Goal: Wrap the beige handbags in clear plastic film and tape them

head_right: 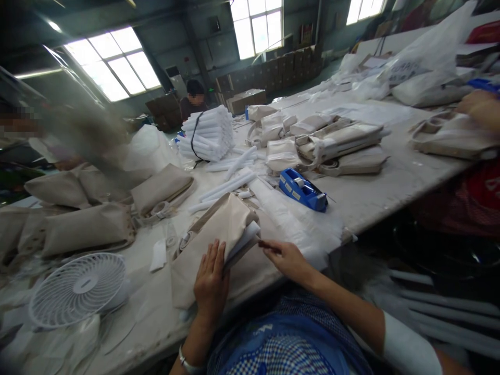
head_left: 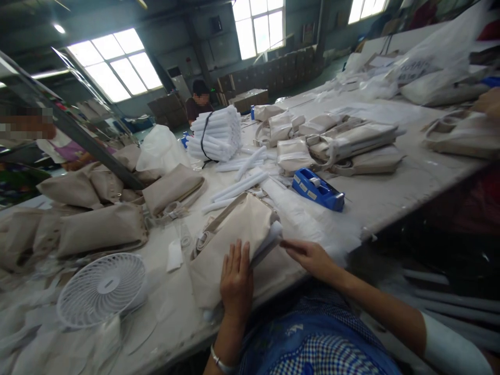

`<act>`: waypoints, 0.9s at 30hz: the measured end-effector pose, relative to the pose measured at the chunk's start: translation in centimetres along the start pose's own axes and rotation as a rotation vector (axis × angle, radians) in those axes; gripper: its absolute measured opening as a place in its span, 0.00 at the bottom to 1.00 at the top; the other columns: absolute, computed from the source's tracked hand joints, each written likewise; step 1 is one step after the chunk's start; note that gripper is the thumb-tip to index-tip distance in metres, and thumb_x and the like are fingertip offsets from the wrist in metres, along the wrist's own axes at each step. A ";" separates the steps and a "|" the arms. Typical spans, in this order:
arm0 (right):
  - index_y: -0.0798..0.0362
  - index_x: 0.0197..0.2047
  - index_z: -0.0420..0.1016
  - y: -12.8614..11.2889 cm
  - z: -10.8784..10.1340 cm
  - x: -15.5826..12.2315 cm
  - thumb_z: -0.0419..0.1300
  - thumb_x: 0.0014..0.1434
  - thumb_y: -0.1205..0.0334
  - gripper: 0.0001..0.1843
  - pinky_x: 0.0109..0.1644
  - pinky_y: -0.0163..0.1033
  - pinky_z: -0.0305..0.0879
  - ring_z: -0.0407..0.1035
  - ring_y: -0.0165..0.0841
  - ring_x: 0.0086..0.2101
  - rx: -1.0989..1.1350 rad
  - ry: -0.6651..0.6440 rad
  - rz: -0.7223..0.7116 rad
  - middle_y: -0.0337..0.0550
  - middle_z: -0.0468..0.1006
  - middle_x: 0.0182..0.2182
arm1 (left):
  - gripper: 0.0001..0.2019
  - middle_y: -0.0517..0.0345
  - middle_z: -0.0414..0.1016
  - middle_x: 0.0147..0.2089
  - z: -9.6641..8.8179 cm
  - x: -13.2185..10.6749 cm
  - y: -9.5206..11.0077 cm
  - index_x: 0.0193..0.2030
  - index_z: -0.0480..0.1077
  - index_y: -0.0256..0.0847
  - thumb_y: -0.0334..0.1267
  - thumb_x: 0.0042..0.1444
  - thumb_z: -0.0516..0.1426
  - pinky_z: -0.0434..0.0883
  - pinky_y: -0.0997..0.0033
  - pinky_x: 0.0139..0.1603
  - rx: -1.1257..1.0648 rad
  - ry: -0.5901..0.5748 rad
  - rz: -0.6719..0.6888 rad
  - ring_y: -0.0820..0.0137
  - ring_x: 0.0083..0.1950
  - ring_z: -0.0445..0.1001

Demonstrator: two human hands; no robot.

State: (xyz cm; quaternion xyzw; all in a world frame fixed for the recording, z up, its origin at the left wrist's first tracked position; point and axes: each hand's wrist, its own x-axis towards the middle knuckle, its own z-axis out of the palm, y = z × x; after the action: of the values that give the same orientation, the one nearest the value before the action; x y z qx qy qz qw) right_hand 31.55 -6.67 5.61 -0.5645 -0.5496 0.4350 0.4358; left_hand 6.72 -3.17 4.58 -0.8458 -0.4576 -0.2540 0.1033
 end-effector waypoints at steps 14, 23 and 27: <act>0.49 0.38 0.82 4.0 -6.6 6.0 0.58 0.65 0.69 0.11 0.67 0.62 0.54 0.64 0.47 0.61 -1.076 0.183 -0.529 0.44 0.78 0.56 | 0.40 0.51 0.62 0.71 -1.1 0.7 -0.3 0.74 0.48 0.47 0.21 0.56 0.52 0.64 0.52 0.69 -0.093 0.066 -0.079 0.58 0.71 0.60; 0.43 0.50 0.81 1.1 -3.2 1.1 0.58 0.66 0.51 0.15 0.56 0.48 0.71 0.76 0.43 0.48 -0.575 -0.098 -0.263 0.43 0.82 0.48 | 0.40 0.52 0.62 0.71 -1.4 1.4 -0.5 0.75 0.46 0.47 0.22 0.57 0.52 0.63 0.53 0.70 -0.081 0.101 -0.123 0.60 0.71 0.60; 0.54 0.62 0.71 3.3 -0.6 3.8 0.64 0.60 0.52 0.30 0.69 0.60 0.52 0.57 0.51 0.65 -0.626 0.069 -0.235 0.56 0.67 0.64 | 0.41 0.52 0.61 0.71 -1.3 1.4 -0.5 0.75 0.45 0.48 0.22 0.57 0.52 0.64 0.52 0.69 -0.083 0.105 -0.107 0.59 0.71 0.61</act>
State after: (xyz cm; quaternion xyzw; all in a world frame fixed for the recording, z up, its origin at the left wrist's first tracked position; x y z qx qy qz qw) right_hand 32.98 -2.89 2.49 -0.6182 -0.7028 0.1725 0.3068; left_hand 6.50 -2.45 6.43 -0.8093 -0.4851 -0.3220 0.0782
